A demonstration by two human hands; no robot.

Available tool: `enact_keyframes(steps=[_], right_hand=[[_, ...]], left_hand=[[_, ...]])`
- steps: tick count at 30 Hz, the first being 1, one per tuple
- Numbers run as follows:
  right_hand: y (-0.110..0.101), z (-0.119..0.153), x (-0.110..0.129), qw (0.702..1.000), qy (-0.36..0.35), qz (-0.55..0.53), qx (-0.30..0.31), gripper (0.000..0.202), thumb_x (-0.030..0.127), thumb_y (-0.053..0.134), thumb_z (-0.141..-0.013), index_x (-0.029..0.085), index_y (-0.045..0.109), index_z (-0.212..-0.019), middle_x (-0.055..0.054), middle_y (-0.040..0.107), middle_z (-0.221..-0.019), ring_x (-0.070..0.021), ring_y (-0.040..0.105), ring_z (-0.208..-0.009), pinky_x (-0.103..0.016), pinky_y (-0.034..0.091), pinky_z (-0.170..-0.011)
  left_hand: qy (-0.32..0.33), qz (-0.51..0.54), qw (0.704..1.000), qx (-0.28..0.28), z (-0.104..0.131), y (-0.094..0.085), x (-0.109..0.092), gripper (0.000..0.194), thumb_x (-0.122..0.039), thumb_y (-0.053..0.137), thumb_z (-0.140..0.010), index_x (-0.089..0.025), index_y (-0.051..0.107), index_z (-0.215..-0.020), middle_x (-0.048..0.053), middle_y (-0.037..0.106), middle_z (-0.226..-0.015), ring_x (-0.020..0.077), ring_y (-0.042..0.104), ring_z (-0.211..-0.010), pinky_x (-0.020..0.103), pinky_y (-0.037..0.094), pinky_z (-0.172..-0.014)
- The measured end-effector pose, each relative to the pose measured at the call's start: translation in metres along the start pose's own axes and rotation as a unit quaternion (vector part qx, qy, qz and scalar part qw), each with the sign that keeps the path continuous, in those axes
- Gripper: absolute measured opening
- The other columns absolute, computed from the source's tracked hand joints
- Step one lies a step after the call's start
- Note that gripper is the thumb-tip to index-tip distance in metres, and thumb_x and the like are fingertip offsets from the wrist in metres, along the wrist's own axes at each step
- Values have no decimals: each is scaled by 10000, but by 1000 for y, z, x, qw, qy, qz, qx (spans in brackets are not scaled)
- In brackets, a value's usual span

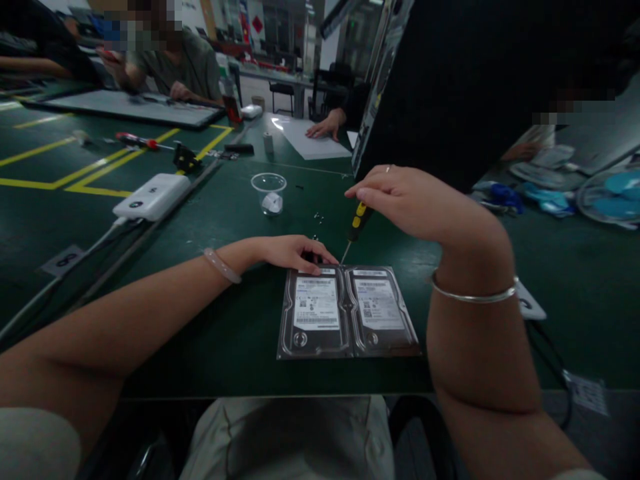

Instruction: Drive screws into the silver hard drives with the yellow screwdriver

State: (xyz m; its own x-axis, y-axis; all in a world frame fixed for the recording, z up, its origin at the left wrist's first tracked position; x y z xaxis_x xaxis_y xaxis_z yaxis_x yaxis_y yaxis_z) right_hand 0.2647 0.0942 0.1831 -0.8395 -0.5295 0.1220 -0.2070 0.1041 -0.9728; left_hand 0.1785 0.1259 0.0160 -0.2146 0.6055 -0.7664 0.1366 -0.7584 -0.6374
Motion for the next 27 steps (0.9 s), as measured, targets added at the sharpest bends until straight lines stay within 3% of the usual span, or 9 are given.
enact_keyframes(steps=[3, 6, 11, 14, 17, 20, 23, 27], right_hand=[[-2, 4, 4, 997, -23, -72, 32, 351, 325, 475, -957, 202, 770, -1102, -64, 744, -1138, -212, 668, -1053, -365, 482, -960], [-3, 10, 11, 988, -51, -129, 65, 310, 323, 542, -924, 177, 787, -1045, -58, 774, -1030, -192, 691, -962, -345, 494, -897], [-1, 8, 2, 983, -9, -176, 58, 248, 344, 634, -870, 192, 805, -966, -16, 781, -860, -131, 662, -701, -288, 473, -691], [-4, 3, -17, 990, 67, -125, 3, 321, 466, 652, -868, 180, 798, -862, -16, 695, -651, -120, 566, -545, -304, 412, -596], [-9, 2, -37, 988, 150, 14, -37, 534, 628, 609, -860, 166, 706, -610, -43, 559, -520, -164, 541, -563, -350, 387, -617], [-7, 1, -39, 985, 159, 59, -40, 672, 734, 494, -871, 180, 604, -506, -53, 509, -524, -178, 521, -589, -364, 379, -630], [-3, -3, -28, 989, 126, 47, -59, 667, 723, 429, -908, 179, 617, -571, -54, 548, -595, -173, 532, -628, -346, 376, -644], [8, -10, -8, 994, 68, 60, -56, 419, 509, 455, -981, 182, 693, -870, -67, 675, -810, -199, 596, -750, -347, 389, -707]], left_hand=[[1, 2, 1000, 0, 0, 0, 0, 481, -399, 642, -912, -250, 593, -1367, 44, 645, -1172, 156, 603, -993, 248, 458, -878], [5, 2, 1000, 0, -1, 0, 0, 484, -399, 642, -910, -235, 598, -1363, 49, 648, -1170, 160, 603, -998, 251, 458, -886], [2, 1, 1000, 0, -1, 0, 0, 493, -407, 643, -909, -227, 597, -1365, 54, 648, -1174, 167, 605, -1009, 263, 461, -896], [-3, 1, 1000, 1, 0, 0, 1, 497, -408, 640, -909, -234, 591, -1372, 53, 644, -1172, 169, 608, -1005, 267, 466, -888], [-12, -9, 1000, -1, 0, 0, 1, 486, -412, 639, -909, -243, 598, -1363, 53, 641, -1186, 172, 604, -1021, 273, 462, -900], [-14, -16, 1000, -4, -1, -1, 1, 490, -418, 643, -905, -239, 602, -1359, 57, 641, -1191, 175, 600, -1024, 277, 461, -909], [-12, -5, 1000, 0, -1, 0, 0, 503, -415, 639, -906, -227, 594, -1370, 62, 643, -1183, 177, 602, -1019, 277, 466, -903], [-9, 0, 1000, -4, -1, 0, 0, 482, -401, 645, -903, -245, 603, -1357, 49, 654, -1171, 162, 604, -989, 256, 465, -877]])
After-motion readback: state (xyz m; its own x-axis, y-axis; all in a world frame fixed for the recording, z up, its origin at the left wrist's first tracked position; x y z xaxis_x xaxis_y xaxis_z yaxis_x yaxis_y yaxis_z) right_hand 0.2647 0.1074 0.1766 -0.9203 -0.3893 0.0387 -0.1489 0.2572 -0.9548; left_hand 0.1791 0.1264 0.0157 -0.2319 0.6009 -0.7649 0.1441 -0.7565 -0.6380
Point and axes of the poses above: each hand's wrist, its own z-axis away from the middle knuckle, its own y-axis out of the palm, x = y × z, the point moved 9 cm from there along -z, towards the middle knuckle
